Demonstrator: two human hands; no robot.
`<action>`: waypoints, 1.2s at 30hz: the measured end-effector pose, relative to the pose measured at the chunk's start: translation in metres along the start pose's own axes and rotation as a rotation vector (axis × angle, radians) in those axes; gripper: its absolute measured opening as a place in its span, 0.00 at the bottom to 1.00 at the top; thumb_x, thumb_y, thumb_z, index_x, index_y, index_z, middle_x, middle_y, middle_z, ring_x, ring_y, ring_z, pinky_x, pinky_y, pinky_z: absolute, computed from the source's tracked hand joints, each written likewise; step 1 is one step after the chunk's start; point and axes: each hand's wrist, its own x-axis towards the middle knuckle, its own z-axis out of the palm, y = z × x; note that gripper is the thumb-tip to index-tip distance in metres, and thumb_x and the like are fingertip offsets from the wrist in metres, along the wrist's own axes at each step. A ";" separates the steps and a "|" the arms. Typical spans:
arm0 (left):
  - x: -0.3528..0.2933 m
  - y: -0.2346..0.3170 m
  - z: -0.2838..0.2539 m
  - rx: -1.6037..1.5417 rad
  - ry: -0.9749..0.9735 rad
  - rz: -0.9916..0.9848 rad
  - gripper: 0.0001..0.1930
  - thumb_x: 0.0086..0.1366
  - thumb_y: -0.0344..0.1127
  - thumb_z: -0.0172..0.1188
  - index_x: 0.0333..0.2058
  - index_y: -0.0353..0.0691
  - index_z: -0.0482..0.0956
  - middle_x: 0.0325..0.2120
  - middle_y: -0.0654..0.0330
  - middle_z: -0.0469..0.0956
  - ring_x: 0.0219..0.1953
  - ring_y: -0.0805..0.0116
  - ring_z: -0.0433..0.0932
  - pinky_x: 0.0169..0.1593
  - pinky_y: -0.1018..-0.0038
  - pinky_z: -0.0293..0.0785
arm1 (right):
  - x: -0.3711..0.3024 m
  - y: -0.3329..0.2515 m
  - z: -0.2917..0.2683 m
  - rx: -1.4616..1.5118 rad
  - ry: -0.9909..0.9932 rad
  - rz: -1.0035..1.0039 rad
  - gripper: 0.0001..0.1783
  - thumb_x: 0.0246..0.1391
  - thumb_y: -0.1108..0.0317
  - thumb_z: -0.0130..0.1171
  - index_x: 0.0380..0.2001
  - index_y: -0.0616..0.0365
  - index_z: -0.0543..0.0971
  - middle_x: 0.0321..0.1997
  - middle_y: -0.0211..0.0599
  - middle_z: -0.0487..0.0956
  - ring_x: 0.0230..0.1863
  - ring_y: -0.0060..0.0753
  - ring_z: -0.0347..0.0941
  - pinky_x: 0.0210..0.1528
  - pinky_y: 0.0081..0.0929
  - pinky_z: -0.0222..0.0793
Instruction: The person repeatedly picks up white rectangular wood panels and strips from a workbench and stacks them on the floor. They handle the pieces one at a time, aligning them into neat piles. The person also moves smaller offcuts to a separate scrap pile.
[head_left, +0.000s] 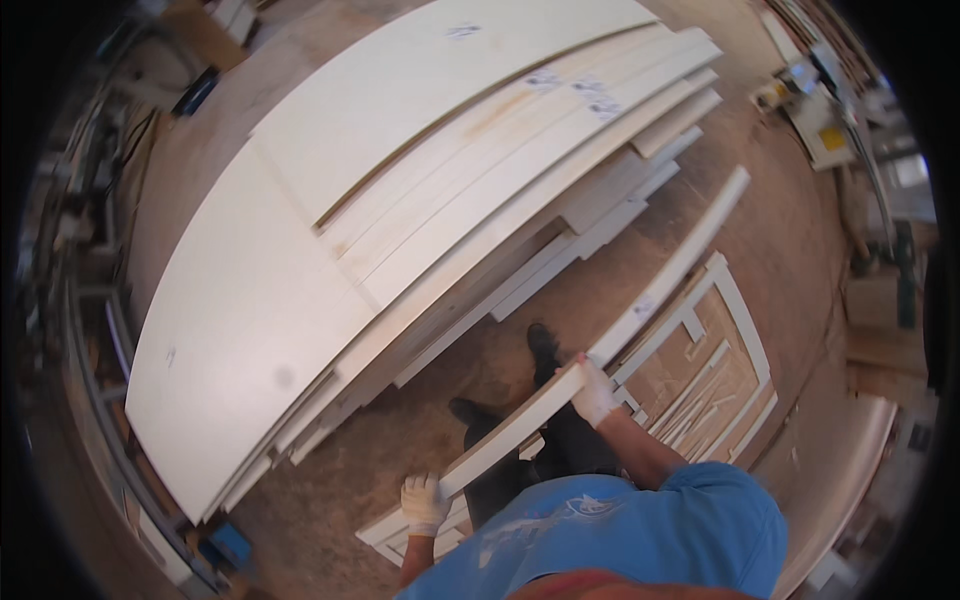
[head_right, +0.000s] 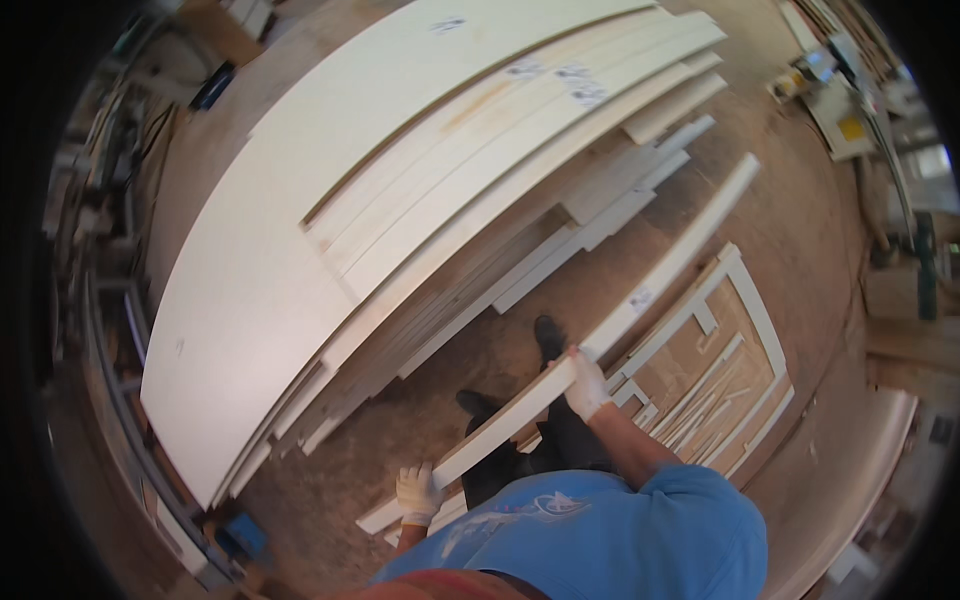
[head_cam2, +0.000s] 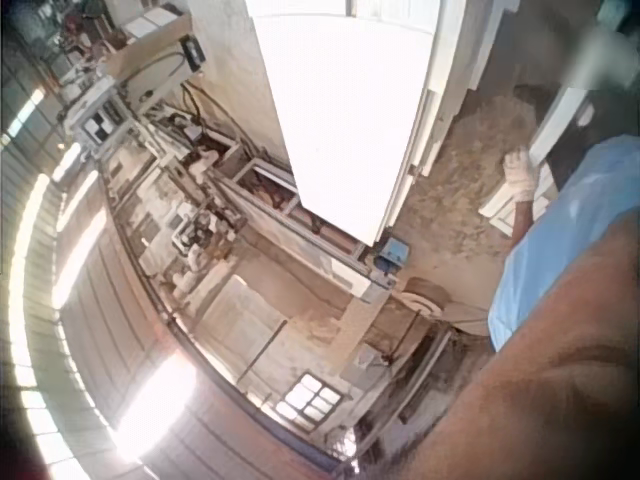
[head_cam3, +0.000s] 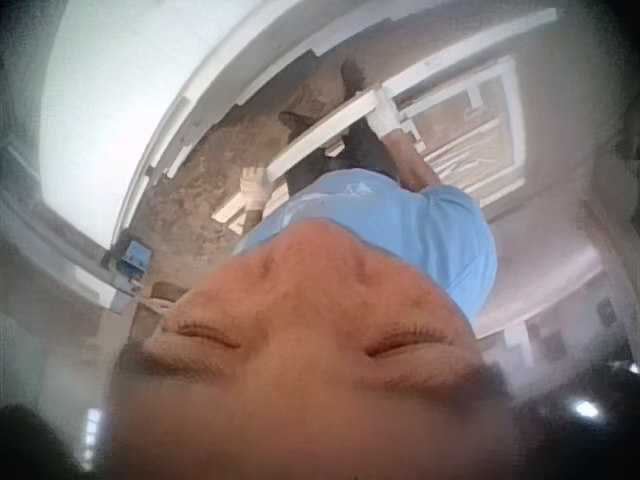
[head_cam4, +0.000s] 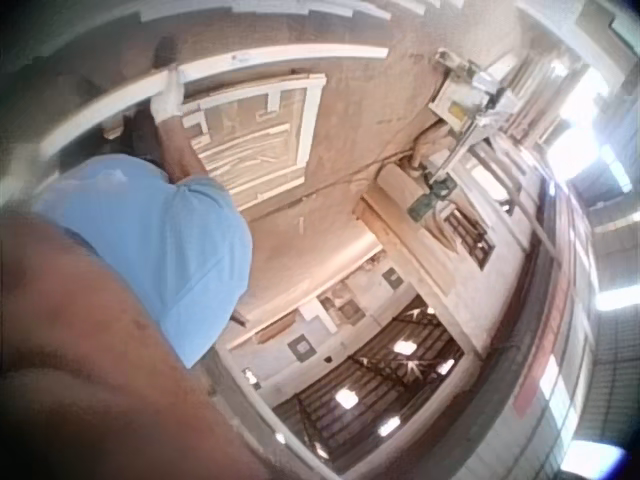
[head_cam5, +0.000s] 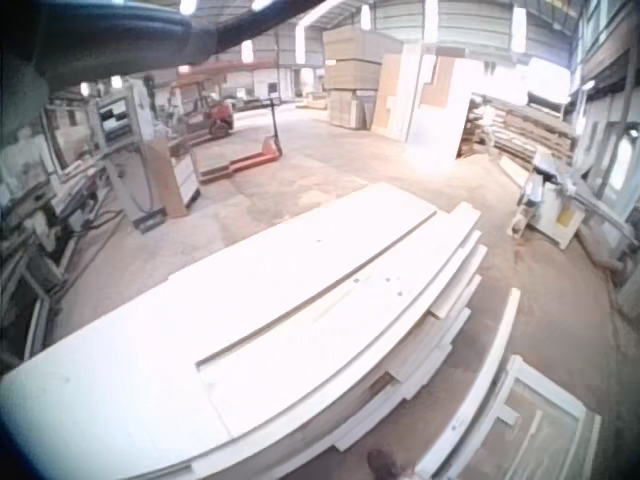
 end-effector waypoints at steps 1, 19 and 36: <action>-0.020 -0.003 -0.020 -0.014 -0.011 -0.021 0.29 0.44 0.42 0.76 0.47 0.45 0.81 0.43 0.54 0.81 0.50 0.48 0.77 0.53 0.52 0.74 | -0.040 -0.001 -0.004 -0.017 -0.123 -0.061 0.17 0.71 0.60 0.63 0.53 0.57 0.73 0.48 0.38 0.76 0.48 0.50 0.80 0.59 0.52 0.78; 0.008 -0.211 -0.364 0.127 0.253 -0.222 0.34 0.46 0.38 0.79 0.55 0.41 0.80 0.51 0.50 0.79 0.57 0.47 0.76 0.63 0.56 0.74 | -0.227 0.063 0.383 -0.334 -0.736 -0.108 0.24 0.75 0.52 0.53 0.63 0.57 0.73 0.59 0.42 0.78 0.56 0.41 0.78 0.58 0.48 0.81; 0.061 -0.277 -0.355 0.117 0.125 -0.433 0.37 0.52 0.46 0.75 0.60 0.43 0.77 0.56 0.51 0.80 0.61 0.49 0.76 0.66 0.56 0.72 | -0.179 -0.092 0.448 -2.360 -0.793 -1.695 0.33 0.53 0.56 0.71 0.61 0.55 0.78 0.68 0.46 0.75 0.70 0.49 0.70 0.73 0.47 0.64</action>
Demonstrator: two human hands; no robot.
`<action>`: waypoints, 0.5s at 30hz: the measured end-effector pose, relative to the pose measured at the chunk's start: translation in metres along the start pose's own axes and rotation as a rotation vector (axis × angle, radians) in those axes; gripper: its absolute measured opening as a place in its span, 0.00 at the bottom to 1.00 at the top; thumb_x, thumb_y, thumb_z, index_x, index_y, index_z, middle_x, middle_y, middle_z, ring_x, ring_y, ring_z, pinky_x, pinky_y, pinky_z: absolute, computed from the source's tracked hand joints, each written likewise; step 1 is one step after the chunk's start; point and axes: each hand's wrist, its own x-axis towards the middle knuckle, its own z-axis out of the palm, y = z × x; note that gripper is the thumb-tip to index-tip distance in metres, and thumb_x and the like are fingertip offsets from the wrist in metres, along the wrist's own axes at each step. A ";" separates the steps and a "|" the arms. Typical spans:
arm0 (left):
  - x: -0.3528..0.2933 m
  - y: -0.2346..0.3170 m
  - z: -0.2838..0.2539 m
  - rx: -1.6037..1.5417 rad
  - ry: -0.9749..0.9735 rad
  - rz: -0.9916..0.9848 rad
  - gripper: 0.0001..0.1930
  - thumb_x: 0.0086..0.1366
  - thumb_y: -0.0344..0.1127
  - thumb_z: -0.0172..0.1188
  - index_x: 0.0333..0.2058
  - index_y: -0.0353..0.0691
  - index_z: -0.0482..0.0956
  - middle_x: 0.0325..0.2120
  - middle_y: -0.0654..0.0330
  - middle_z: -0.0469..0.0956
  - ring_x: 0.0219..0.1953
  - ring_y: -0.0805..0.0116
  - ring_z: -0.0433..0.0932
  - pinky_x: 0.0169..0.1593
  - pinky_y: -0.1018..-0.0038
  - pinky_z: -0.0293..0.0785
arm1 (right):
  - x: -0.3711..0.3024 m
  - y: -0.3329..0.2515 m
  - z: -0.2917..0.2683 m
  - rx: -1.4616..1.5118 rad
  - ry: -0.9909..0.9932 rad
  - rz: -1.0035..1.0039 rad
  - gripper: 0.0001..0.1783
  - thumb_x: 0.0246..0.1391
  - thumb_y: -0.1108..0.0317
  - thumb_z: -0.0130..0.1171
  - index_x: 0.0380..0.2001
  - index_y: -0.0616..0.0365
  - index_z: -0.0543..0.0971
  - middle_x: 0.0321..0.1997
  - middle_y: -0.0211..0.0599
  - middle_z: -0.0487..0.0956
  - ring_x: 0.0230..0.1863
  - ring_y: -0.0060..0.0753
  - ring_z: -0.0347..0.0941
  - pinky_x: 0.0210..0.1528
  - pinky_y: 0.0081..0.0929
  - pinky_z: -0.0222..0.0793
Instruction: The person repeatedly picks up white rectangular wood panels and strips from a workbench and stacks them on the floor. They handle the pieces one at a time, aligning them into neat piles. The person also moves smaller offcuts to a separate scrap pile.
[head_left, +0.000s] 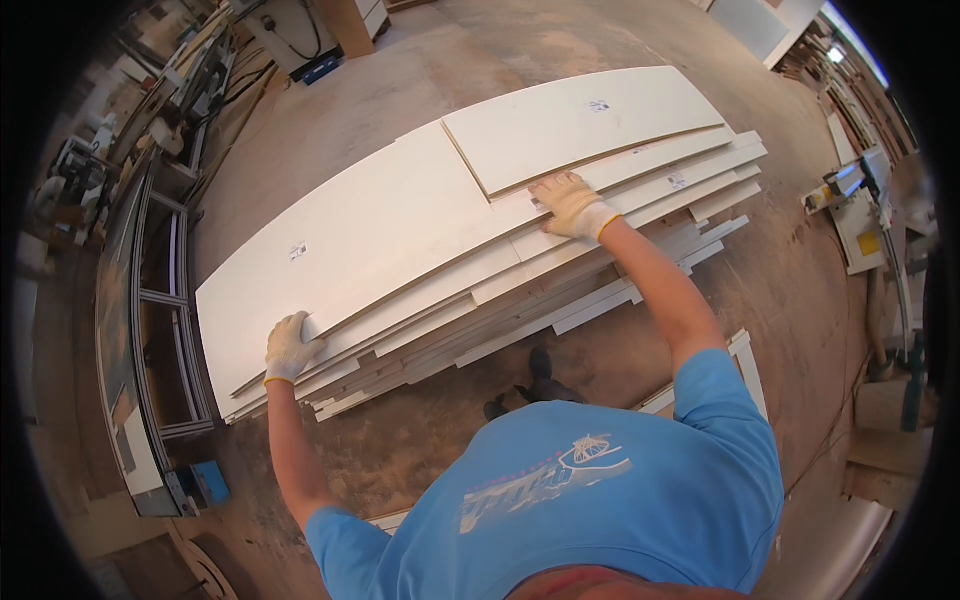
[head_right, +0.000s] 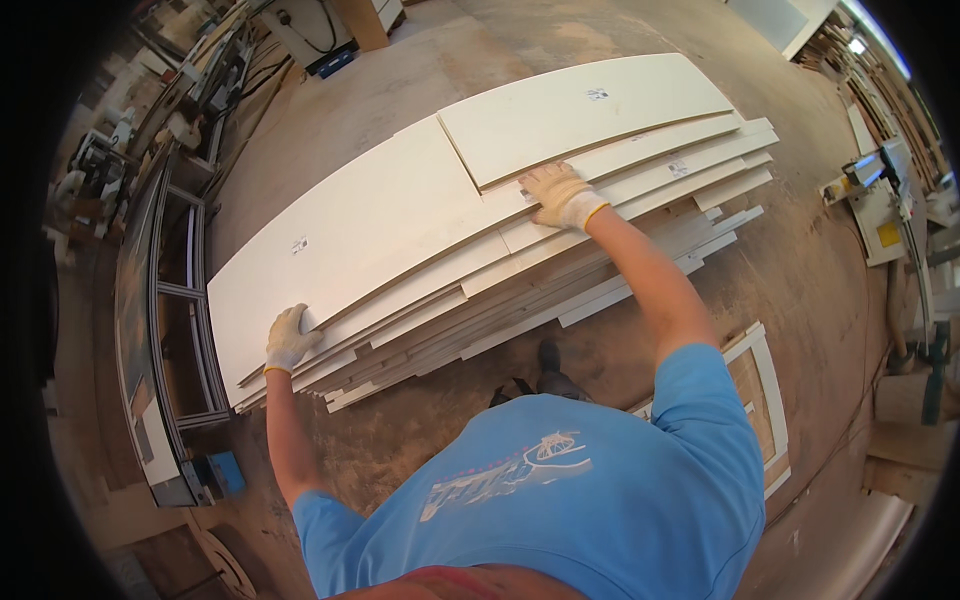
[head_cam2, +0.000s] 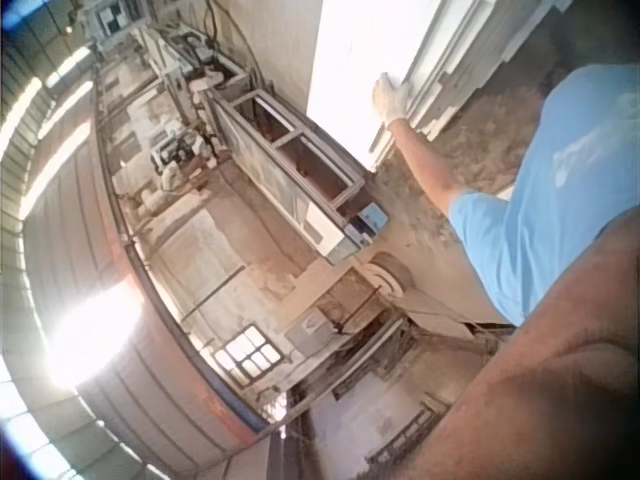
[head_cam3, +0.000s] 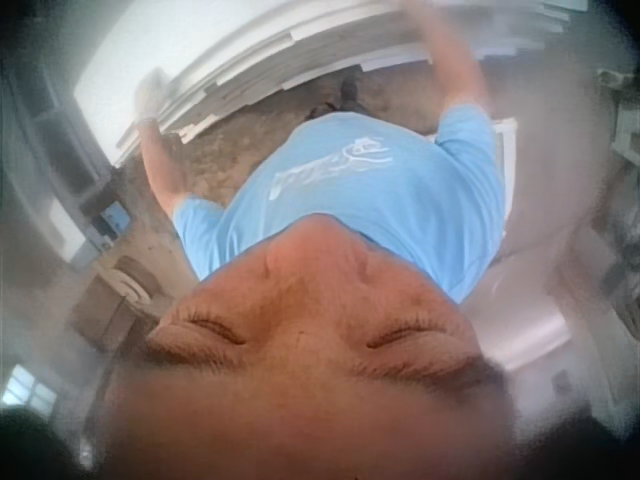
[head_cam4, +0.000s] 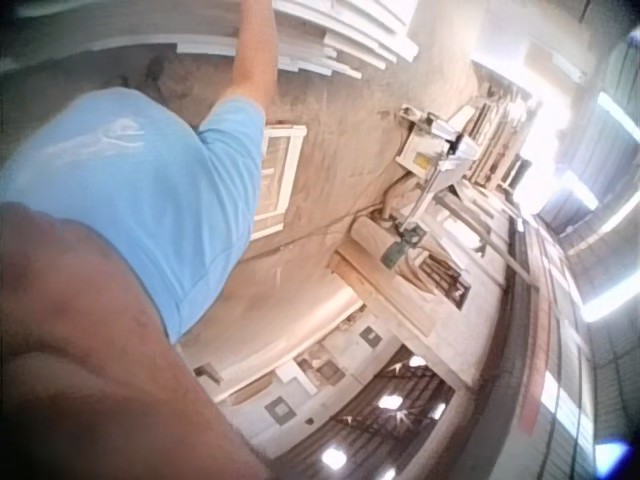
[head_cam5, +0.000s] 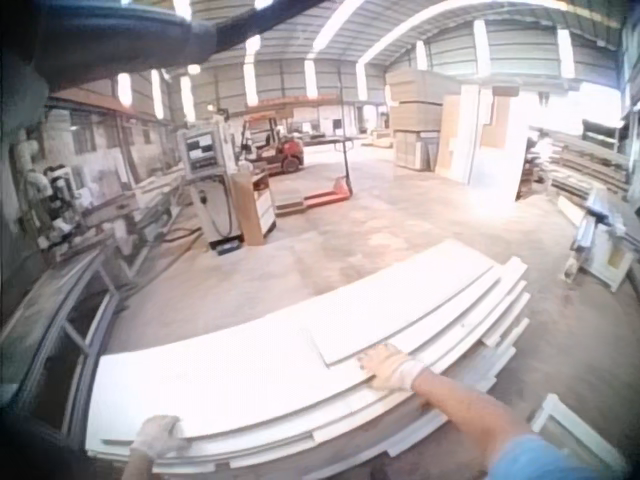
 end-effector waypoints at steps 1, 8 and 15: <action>0.002 0.004 -0.002 -0.011 -0.014 -0.004 0.36 0.52 0.46 0.75 0.60 0.43 0.77 0.56 0.51 0.80 0.61 0.49 0.76 0.66 0.56 0.72 | 0.009 0.006 -0.006 -0.001 -0.023 -0.031 0.31 0.53 0.58 0.70 0.59 0.55 0.79 0.66 0.47 0.77 0.68 0.49 0.72 0.70 0.46 0.67; -0.015 0.025 -0.017 -0.003 -0.113 -0.125 0.36 0.49 0.46 0.78 0.57 0.42 0.81 0.54 0.50 0.81 0.58 0.49 0.79 0.63 0.59 0.76 | 0.017 0.012 -0.027 -0.030 -0.259 -0.113 0.22 0.49 0.65 0.68 0.50 0.58 0.82 0.53 0.48 0.84 0.58 0.51 0.81 0.59 0.42 0.78; 0.007 0.015 -0.040 -0.130 -0.145 -0.142 0.41 0.49 0.49 0.79 0.62 0.39 0.79 0.60 0.48 0.79 0.64 0.50 0.76 0.68 0.60 0.72 | 0.037 0.032 -0.043 -0.015 -0.185 -0.151 0.29 0.50 0.53 0.76 0.51 0.57 0.82 0.59 0.44 0.78 0.65 0.48 0.73 0.65 0.41 0.74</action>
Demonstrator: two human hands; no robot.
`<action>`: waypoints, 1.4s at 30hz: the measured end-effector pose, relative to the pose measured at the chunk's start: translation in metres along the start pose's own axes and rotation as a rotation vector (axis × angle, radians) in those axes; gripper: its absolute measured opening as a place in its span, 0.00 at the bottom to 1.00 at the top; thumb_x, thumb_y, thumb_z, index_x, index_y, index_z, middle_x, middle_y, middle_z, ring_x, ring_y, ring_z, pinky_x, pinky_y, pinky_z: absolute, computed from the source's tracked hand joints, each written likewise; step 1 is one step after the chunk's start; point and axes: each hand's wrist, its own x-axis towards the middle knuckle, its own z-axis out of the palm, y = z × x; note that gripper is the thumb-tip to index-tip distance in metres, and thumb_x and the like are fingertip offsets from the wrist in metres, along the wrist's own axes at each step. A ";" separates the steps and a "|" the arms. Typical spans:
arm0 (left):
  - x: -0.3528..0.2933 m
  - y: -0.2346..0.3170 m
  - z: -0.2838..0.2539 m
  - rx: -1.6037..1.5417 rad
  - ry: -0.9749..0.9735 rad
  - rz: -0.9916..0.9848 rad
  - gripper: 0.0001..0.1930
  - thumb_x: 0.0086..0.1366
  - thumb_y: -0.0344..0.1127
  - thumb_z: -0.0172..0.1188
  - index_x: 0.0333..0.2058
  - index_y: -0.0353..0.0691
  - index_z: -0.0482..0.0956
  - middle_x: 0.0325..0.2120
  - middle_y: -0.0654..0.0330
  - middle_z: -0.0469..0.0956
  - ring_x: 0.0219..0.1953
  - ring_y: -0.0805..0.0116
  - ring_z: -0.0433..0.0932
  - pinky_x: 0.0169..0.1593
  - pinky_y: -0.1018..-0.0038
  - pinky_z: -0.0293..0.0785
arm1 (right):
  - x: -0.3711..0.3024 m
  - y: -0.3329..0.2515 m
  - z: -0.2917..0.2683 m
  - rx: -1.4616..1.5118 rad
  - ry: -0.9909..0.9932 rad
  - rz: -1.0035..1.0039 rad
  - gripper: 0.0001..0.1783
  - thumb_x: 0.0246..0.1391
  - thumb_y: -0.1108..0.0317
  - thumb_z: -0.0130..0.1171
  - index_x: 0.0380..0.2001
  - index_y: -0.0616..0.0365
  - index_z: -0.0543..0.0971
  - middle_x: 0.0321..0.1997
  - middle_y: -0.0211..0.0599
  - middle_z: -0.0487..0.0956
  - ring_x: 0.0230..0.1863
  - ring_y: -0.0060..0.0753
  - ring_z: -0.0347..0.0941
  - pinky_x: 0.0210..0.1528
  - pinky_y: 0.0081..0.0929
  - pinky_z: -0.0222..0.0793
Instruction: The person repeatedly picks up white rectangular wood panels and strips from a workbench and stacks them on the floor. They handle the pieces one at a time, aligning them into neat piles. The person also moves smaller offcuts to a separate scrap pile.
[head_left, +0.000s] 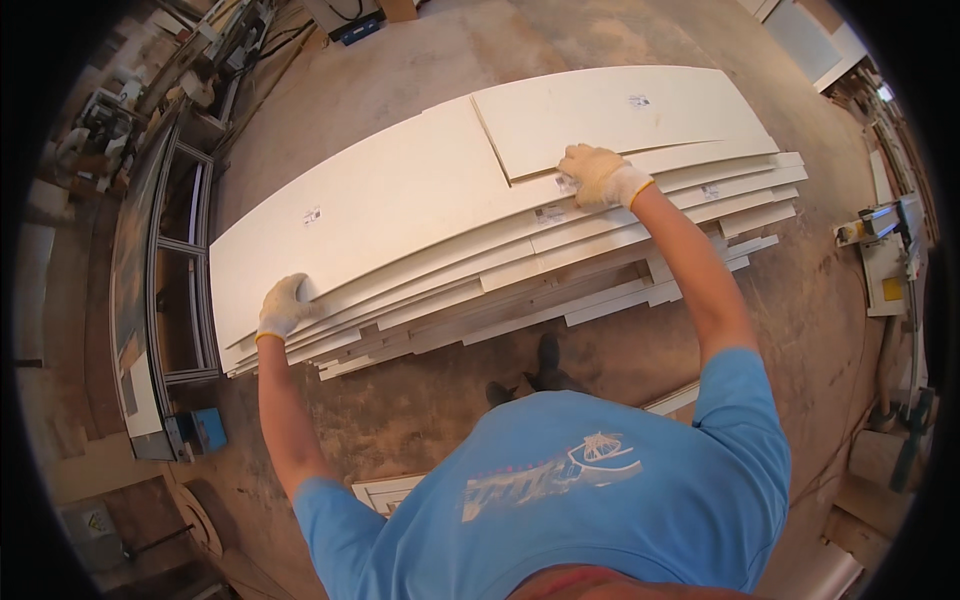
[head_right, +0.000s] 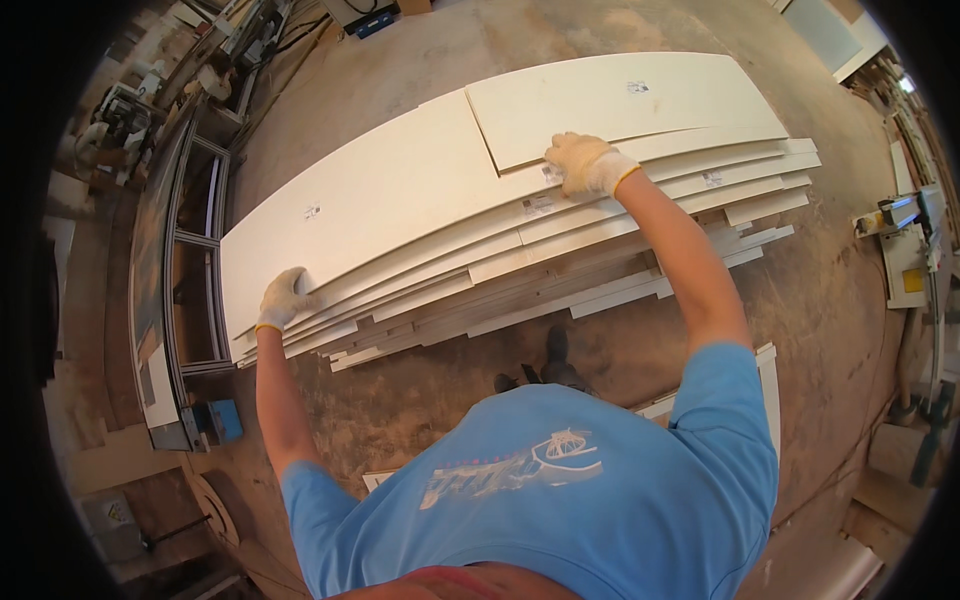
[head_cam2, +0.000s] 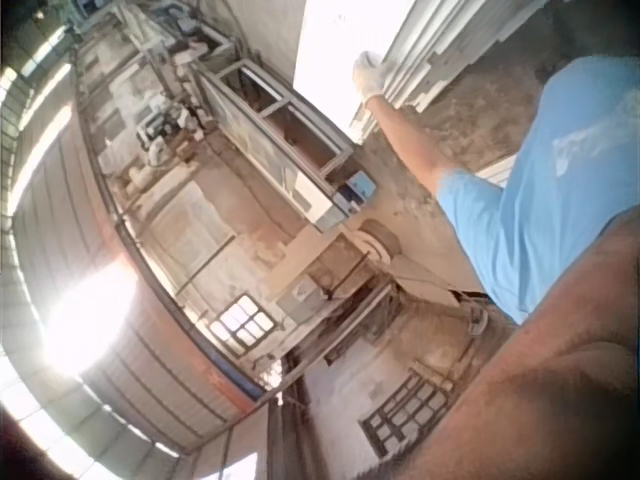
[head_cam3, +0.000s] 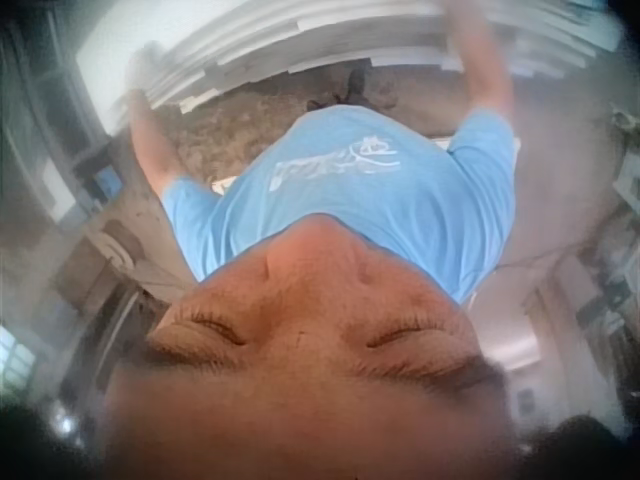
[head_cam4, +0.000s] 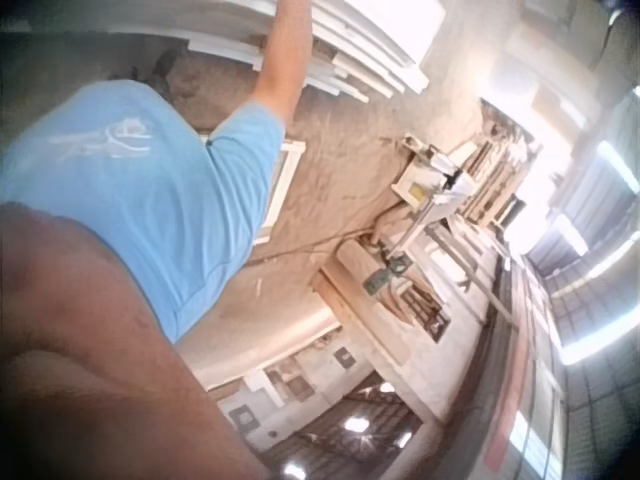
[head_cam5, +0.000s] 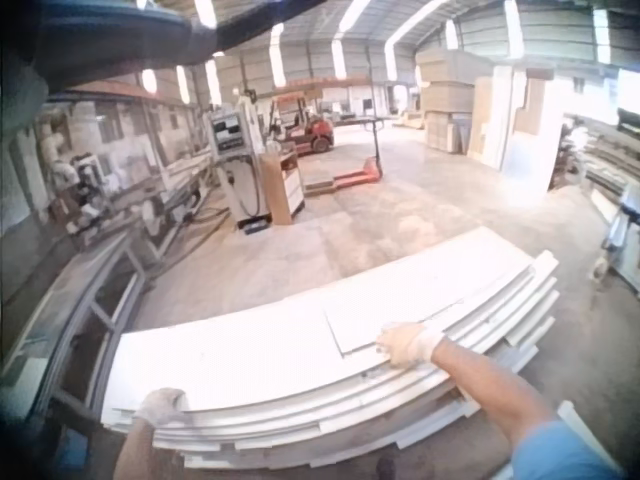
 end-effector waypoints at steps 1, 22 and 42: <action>0.005 -0.001 0.003 0.027 0.036 0.038 0.41 0.51 0.50 0.78 0.63 0.39 0.78 0.62 0.49 0.78 0.65 0.50 0.75 0.68 0.60 0.71 | 0.001 0.002 0.001 -0.010 0.017 0.027 0.30 0.50 0.52 0.76 0.51 0.57 0.81 0.59 0.43 0.78 0.66 0.48 0.72 0.65 0.41 0.73; -0.005 0.007 0.100 0.021 0.642 0.005 0.25 0.73 0.58 0.57 0.57 0.46 0.79 0.57 0.58 0.78 0.66 0.59 0.70 0.72 0.55 0.59 | -0.002 0.005 0.141 0.040 0.535 0.058 0.33 0.62 0.64 0.63 0.68 0.64 0.72 0.74 0.56 0.69 0.77 0.60 0.61 0.80 0.52 0.53; 0.020 -0.028 0.112 0.017 0.767 0.073 0.22 0.69 0.46 0.63 0.57 0.39 0.82 0.58 0.50 0.81 0.64 0.48 0.74 0.69 0.55 0.65 | -0.003 -0.021 0.132 -0.004 0.717 0.048 0.28 0.60 0.51 0.65 0.57 0.58 0.81 0.65 0.49 0.78 0.69 0.52 0.70 0.75 0.51 0.61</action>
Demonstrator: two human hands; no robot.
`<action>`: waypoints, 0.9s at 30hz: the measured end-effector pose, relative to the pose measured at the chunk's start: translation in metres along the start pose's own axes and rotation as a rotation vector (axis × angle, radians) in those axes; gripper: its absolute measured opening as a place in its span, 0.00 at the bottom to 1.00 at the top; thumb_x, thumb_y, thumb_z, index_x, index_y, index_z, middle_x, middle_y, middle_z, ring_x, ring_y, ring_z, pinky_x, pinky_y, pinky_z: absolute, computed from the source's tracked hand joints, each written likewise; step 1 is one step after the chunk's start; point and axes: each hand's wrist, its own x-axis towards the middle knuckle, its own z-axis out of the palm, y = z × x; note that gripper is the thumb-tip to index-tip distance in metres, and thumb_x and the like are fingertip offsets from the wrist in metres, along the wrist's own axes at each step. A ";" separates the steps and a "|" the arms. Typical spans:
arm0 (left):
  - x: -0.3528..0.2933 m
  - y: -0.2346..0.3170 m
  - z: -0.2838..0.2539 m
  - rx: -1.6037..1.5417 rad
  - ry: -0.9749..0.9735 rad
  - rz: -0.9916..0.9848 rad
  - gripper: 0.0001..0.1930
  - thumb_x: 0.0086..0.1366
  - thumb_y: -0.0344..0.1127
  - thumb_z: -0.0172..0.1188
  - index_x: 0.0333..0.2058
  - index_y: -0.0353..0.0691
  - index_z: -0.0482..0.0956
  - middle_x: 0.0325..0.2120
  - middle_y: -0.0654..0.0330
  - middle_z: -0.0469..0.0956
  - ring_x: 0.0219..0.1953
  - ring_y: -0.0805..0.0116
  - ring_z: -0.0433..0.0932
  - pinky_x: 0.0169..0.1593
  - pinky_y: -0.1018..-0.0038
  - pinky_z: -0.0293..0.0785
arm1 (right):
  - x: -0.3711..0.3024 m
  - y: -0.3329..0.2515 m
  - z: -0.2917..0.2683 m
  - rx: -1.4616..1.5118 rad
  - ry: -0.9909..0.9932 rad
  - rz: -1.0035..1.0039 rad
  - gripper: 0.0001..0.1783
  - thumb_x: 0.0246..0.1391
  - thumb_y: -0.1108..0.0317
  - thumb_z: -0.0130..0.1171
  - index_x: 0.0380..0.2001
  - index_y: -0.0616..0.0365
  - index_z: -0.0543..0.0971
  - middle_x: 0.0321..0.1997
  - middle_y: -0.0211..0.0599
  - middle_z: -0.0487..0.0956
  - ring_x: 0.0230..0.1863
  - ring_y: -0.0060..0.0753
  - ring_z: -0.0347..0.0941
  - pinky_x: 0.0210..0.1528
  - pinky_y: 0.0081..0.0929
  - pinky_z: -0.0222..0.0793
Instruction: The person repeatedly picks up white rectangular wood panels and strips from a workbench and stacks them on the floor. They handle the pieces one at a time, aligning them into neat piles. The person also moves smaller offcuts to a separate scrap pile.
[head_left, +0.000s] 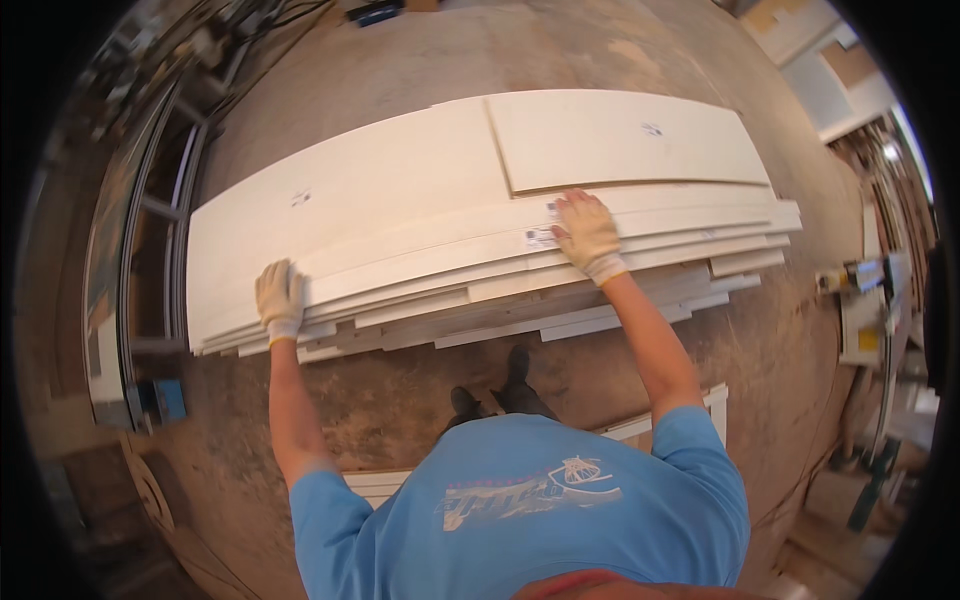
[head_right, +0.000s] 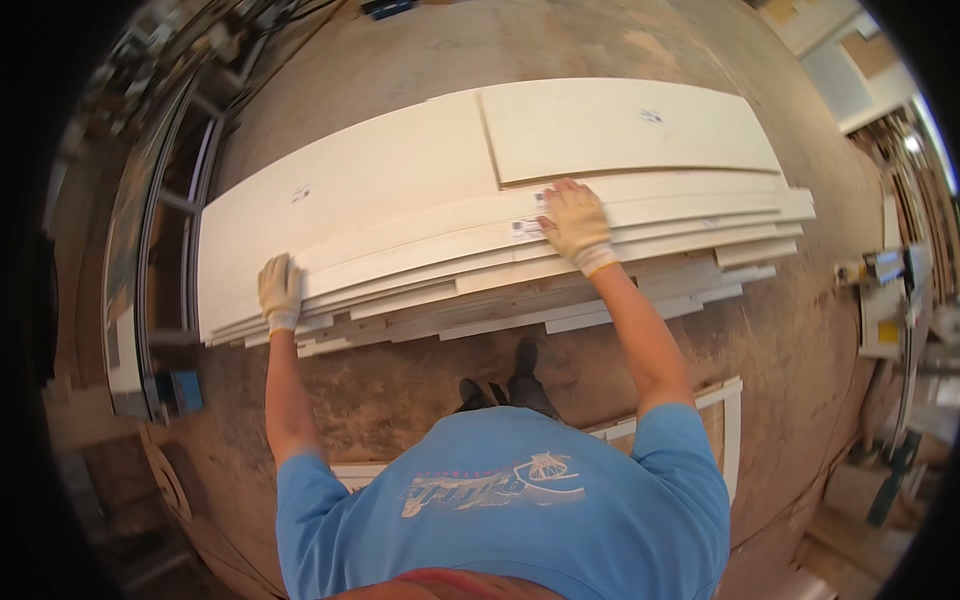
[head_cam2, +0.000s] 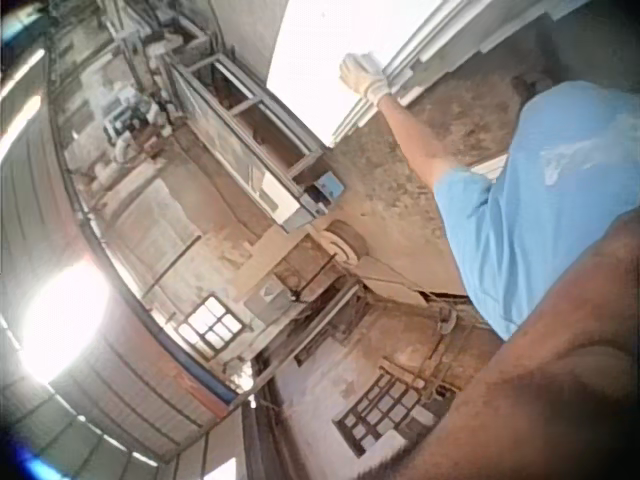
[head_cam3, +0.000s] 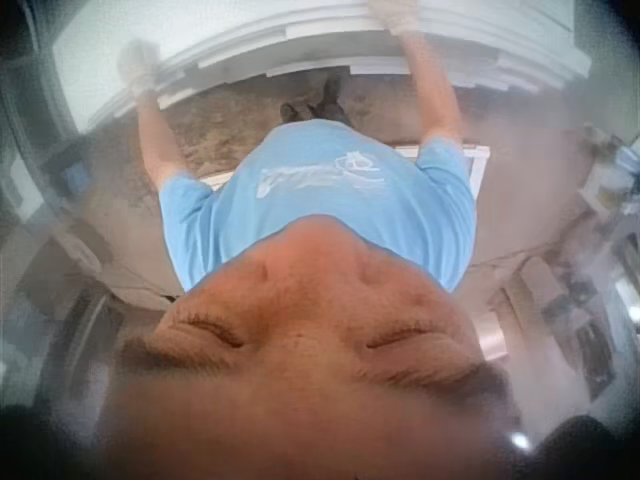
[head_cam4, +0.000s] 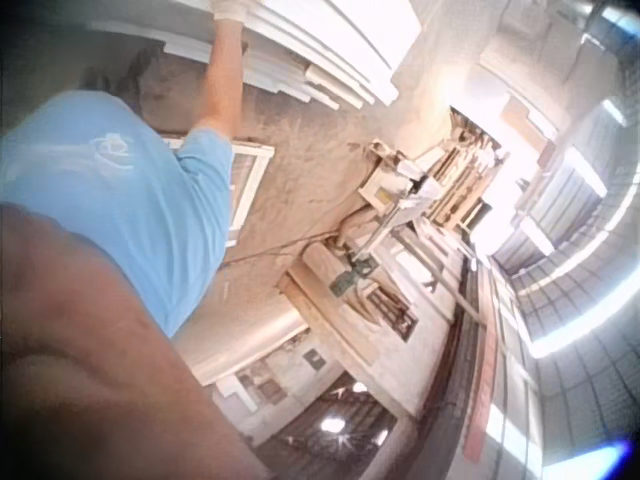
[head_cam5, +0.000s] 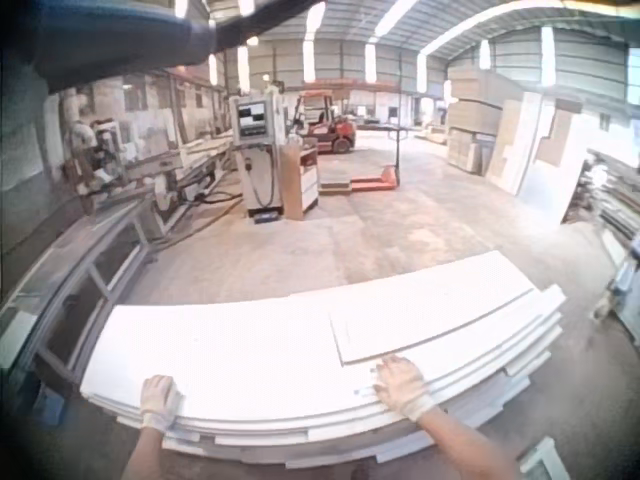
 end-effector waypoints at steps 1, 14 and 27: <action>-0.001 -0.002 0.001 0.007 -0.013 -0.007 0.22 0.70 0.44 0.63 0.57 0.40 0.82 0.58 0.50 0.81 0.64 0.48 0.73 0.70 0.55 0.65 | -0.001 -0.002 -0.003 0.010 -0.001 0.007 0.29 0.61 0.49 0.63 0.58 0.58 0.81 0.66 0.48 0.78 0.71 0.51 0.70 0.75 0.51 0.60; 0.001 -0.001 0.001 -0.025 -0.082 0.025 0.22 0.74 0.43 0.60 0.58 0.34 0.79 0.59 0.45 0.79 0.63 0.43 0.73 0.69 0.54 0.65 | -0.009 -0.003 -0.002 0.029 -0.052 0.089 0.33 0.68 0.42 0.56 0.63 0.55 0.80 0.71 0.43 0.76 0.76 0.47 0.65 0.79 0.48 0.54; 0.030 0.029 0.007 -0.879 -0.136 -0.691 0.30 0.79 0.43 0.56 0.69 0.26 0.68 0.64 0.47 0.77 0.66 0.54 0.74 0.68 0.64 0.71 | -0.007 0.007 -0.021 0.293 0.006 0.050 0.26 0.63 0.51 0.62 0.56 0.57 0.83 0.71 0.48 0.74 0.74 0.49 0.66 0.76 0.46 0.59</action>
